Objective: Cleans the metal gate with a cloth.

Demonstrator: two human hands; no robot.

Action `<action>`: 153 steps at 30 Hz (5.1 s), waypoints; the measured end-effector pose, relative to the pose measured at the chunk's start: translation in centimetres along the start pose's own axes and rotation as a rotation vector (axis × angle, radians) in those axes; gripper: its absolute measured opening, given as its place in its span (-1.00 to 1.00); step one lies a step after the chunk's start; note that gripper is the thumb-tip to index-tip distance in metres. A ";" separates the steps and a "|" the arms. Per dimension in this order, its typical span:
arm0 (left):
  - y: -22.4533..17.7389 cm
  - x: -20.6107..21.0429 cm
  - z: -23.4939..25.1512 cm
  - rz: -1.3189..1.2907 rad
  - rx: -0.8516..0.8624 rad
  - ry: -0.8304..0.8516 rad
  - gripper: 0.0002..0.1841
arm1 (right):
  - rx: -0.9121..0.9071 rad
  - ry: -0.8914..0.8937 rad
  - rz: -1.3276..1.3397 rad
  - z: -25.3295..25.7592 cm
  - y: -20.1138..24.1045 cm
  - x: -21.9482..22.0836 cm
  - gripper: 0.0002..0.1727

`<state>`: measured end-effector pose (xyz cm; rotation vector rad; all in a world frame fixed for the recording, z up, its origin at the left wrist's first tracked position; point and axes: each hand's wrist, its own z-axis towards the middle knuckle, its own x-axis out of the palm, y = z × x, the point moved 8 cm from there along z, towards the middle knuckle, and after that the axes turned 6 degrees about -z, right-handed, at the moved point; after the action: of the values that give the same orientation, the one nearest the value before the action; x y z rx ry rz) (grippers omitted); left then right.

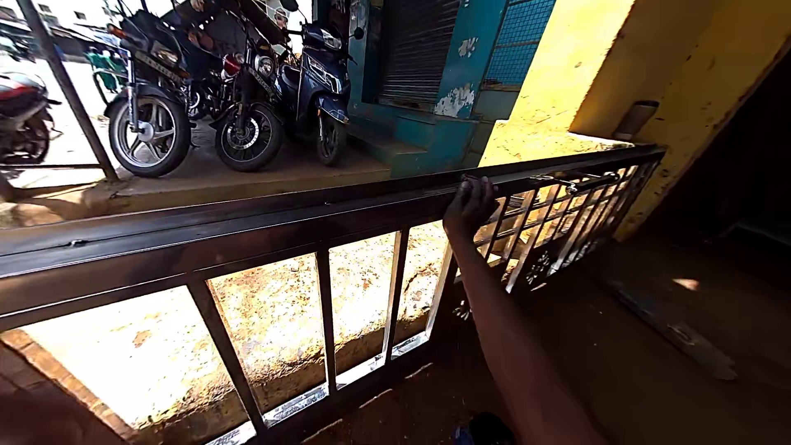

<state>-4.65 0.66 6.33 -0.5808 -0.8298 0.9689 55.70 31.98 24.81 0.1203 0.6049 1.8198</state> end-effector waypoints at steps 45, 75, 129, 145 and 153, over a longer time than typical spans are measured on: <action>2.2 0.1 0.7 0.405 0.007 0.124 -0.08 | 0.428 0.645 1.019 -26.7 17.4 -0.4 -0.34; 1.6 0.4 0.4 0.467 0.033 0.090 -0.10 | 0.510 0.996 1.642 -20.6 19.0 4.3 -0.53; 2.0 0.1 -0.2 0.405 0.009 0.094 -0.15 | -0.028 -0.067 0.711 -22.1 18.7 -2.1 -0.79; 1.8 0.5 -0.1 0.463 -0.030 0.179 -0.11 | 0.263 0.573 0.951 -22.2 14.7 -2.9 -0.61; 1.6 0.6 0.1 0.478 -0.063 0.218 -0.10 | 0.172 0.339 0.803 -22.3 18.1 -3.1 -0.26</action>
<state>-5.30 1.89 5.38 -0.9483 -0.5350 1.2871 32.78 17.75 14.58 0.1894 1.0564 2.5875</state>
